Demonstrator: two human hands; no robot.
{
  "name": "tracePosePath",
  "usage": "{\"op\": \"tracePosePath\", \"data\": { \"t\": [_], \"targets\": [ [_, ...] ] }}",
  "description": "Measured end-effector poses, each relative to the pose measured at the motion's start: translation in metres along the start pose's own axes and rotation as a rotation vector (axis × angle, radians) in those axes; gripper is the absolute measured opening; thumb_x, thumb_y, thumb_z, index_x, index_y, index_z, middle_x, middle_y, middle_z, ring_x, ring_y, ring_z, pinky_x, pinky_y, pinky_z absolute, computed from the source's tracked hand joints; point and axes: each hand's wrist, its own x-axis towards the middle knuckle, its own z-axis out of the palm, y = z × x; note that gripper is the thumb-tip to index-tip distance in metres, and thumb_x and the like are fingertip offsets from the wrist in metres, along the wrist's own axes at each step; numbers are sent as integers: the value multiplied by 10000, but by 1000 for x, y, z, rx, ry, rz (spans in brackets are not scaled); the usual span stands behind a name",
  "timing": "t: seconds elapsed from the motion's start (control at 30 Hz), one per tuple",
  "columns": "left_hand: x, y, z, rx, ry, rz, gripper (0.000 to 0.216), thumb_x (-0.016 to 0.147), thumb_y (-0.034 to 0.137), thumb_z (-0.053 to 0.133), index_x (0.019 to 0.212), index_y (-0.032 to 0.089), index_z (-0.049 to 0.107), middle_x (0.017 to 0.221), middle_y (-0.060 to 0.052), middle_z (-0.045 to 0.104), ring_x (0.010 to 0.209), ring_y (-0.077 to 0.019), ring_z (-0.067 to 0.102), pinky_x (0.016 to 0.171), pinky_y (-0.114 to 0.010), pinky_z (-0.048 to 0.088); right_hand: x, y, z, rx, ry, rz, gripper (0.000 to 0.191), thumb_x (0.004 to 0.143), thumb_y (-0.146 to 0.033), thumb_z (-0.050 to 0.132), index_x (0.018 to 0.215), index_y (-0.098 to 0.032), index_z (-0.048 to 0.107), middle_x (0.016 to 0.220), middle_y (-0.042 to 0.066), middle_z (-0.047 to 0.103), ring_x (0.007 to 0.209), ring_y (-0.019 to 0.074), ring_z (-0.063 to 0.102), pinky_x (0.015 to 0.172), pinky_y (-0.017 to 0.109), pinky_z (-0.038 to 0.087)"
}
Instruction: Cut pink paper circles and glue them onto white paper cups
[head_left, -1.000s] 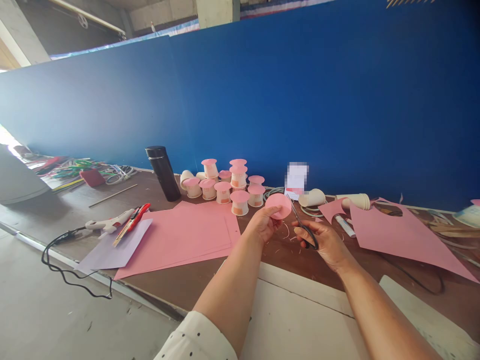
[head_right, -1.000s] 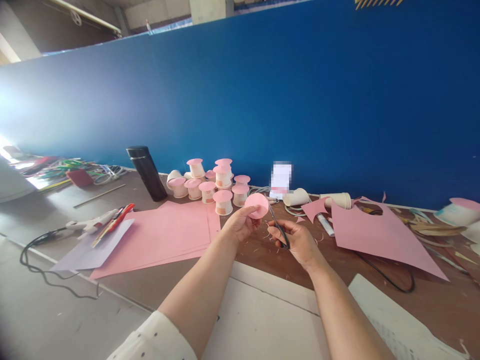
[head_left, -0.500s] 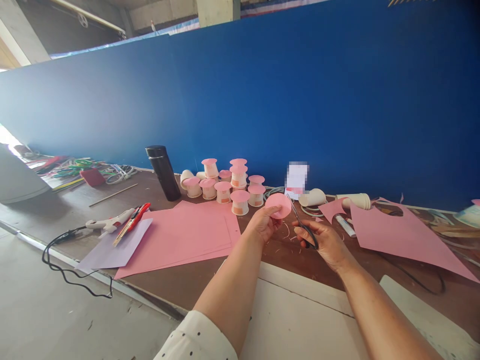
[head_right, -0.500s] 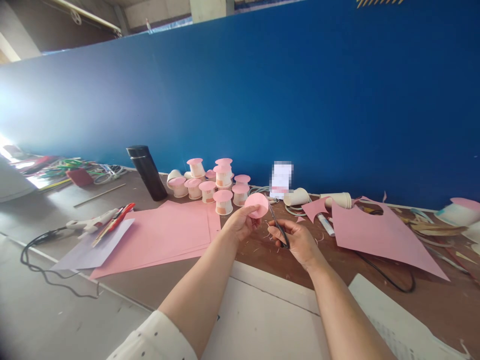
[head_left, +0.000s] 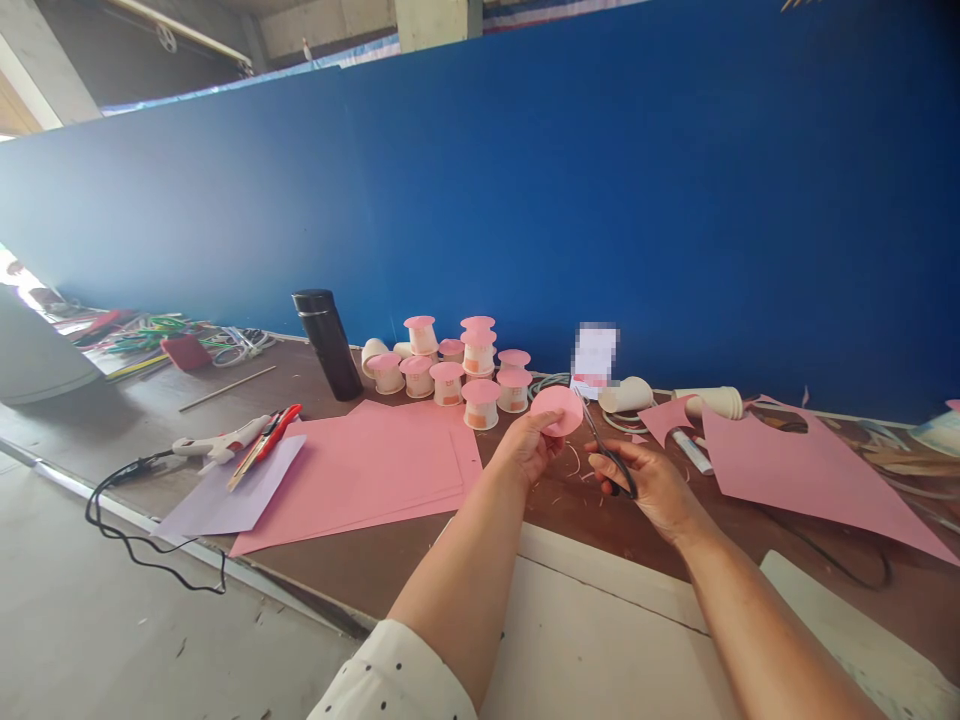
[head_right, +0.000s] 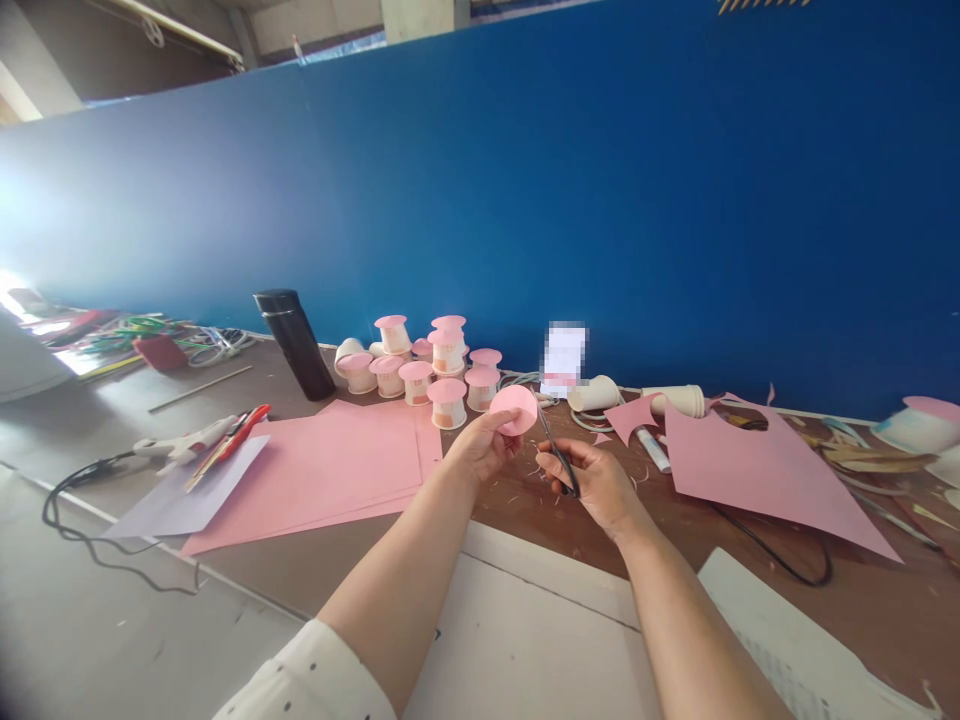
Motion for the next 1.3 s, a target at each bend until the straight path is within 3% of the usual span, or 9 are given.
{"op": "tracePosePath", "data": {
  "t": [0.5, 1.3],
  "targets": [
    [0, -1, 0, 16, -15, 6, 224, 720, 108, 735, 913, 125, 623, 787, -39, 648, 622, -90, 573, 542, -192, 439, 4, 10, -2, 9, -17, -16, 469, 696, -555, 782, 982, -187, 737, 696, -1, 644, 573, 124, 571, 594, 279, 469],
    [2, -2, -3, 24, -37, 16, 207, 730, 108, 728, 912, 122, 631, 799, -46, 651, 619, -84, 567, 542, -187, 443, 4, 7, 0, 0, 20, -4, 513, 642, -588, 798, 943, -177, 738, 659, -6, 631, 547, 120, 553, 566, 274, 465]
  ]
}}
